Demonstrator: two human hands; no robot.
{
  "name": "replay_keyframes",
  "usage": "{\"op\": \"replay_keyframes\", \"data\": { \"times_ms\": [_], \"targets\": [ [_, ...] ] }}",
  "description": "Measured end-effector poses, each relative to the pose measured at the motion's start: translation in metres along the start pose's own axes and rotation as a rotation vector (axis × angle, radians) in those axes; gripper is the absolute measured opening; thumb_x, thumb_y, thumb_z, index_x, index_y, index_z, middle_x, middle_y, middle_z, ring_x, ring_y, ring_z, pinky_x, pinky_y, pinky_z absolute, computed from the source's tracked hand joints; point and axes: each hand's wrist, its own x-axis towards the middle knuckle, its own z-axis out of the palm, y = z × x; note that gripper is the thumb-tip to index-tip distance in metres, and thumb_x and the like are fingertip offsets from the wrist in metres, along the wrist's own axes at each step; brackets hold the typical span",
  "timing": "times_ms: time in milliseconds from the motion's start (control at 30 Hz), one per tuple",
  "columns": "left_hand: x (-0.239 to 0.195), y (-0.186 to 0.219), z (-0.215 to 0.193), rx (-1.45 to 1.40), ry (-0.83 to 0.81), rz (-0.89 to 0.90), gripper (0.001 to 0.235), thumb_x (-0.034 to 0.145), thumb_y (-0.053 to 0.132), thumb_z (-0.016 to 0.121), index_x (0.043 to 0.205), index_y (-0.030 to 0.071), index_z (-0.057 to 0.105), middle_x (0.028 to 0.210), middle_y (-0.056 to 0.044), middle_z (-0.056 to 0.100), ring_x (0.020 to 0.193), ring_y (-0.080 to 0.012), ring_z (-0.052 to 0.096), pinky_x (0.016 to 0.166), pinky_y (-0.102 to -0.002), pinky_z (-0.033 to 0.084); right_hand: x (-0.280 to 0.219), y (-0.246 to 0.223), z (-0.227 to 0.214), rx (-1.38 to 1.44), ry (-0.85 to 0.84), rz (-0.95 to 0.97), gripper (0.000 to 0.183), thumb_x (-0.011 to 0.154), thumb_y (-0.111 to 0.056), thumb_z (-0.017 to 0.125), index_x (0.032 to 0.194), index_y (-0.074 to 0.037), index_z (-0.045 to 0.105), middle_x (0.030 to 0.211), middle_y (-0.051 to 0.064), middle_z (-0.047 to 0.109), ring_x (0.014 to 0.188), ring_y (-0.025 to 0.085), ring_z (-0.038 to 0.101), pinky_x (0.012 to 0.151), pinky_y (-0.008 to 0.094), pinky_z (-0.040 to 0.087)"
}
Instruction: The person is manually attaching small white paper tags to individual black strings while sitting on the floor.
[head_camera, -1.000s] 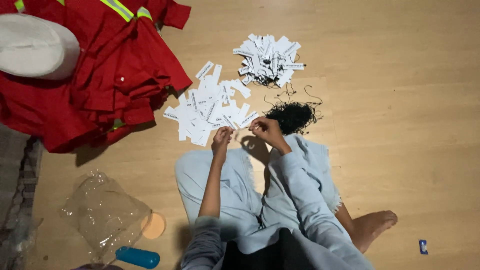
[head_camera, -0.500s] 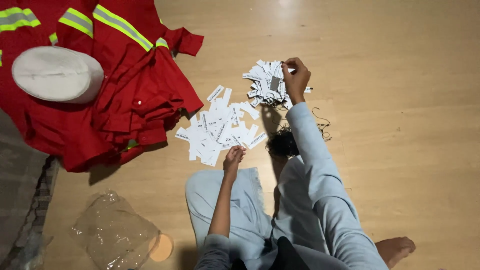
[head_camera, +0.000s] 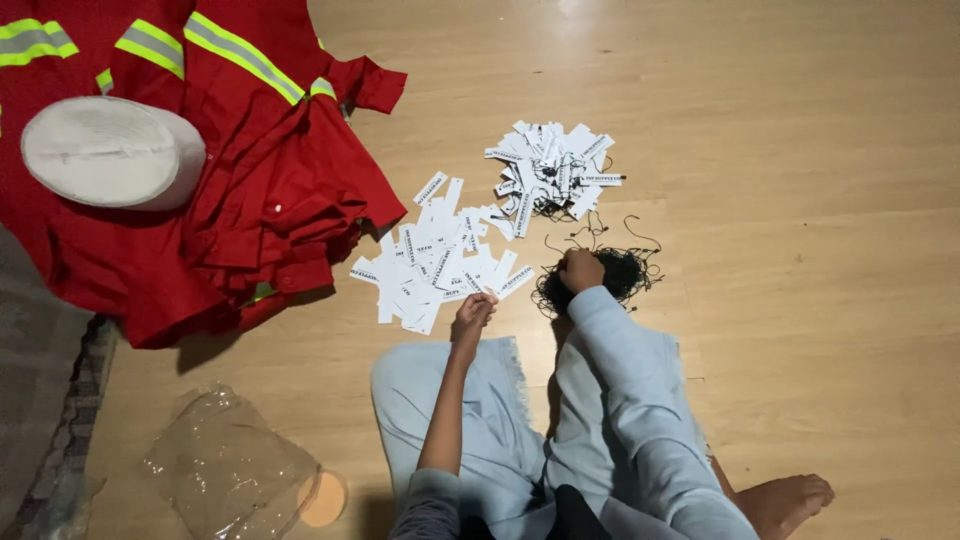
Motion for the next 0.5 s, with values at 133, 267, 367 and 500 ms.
{"op": "replay_keyframes", "data": {
  "times_ms": [133,267,367,500],
  "targets": [
    [0.008,-0.012,-0.003,0.027,0.012,0.004,0.022,0.092,0.032,0.075,0.106,0.017,0.067,0.099,-0.001,0.074,0.086,-0.0097,0.063,0.079,-0.020,0.046,0.000,0.010,0.014,-0.010,0.055,-0.006,0.011,0.083,-0.018,0.070,0.090,-0.015,0.078,0.084,0.011,0.076,0.081,0.038,0.076,0.069,0.049,0.061],
    [0.013,-0.021,-0.011,0.360,0.118,-0.029,0.019,0.089,0.038,0.075,0.103,0.027,0.069,0.093,0.007,0.075,0.085,-0.0086,0.070,0.081,-0.025,0.051,-0.012,0.004,0.005,0.021,0.139,0.001,0.013,0.089,-0.028,0.072,0.098,-0.019,0.076,0.086,0.008,0.076,0.081,0.034,0.076,0.069,0.047,0.063],
    [0.018,-0.031,-0.014,0.777,0.214,0.123,0.018,0.088,0.032,0.071,0.106,0.029,0.067,0.100,0.009,0.073,0.097,-0.0123,0.070,0.086,-0.030,0.053,-0.018,0.005,-0.002,0.143,0.184,0.035,0.015,0.092,-0.027,0.070,0.102,-0.020,0.077,0.092,0.008,0.077,0.086,0.035,0.075,0.073,0.048,0.063],
    [0.014,-0.021,-0.008,1.161,0.190,0.419,0.034,0.096,0.016,0.066,0.130,0.011,0.066,0.139,-0.010,0.060,0.134,-0.0285,0.054,0.103,-0.043,0.051,-0.026,0.006,-0.009,0.310,0.332,0.042,0.012,0.093,-0.021,0.072,0.102,-0.016,0.077,0.096,0.011,0.077,0.091,0.036,0.074,0.078,0.047,0.062]
  ]
}}
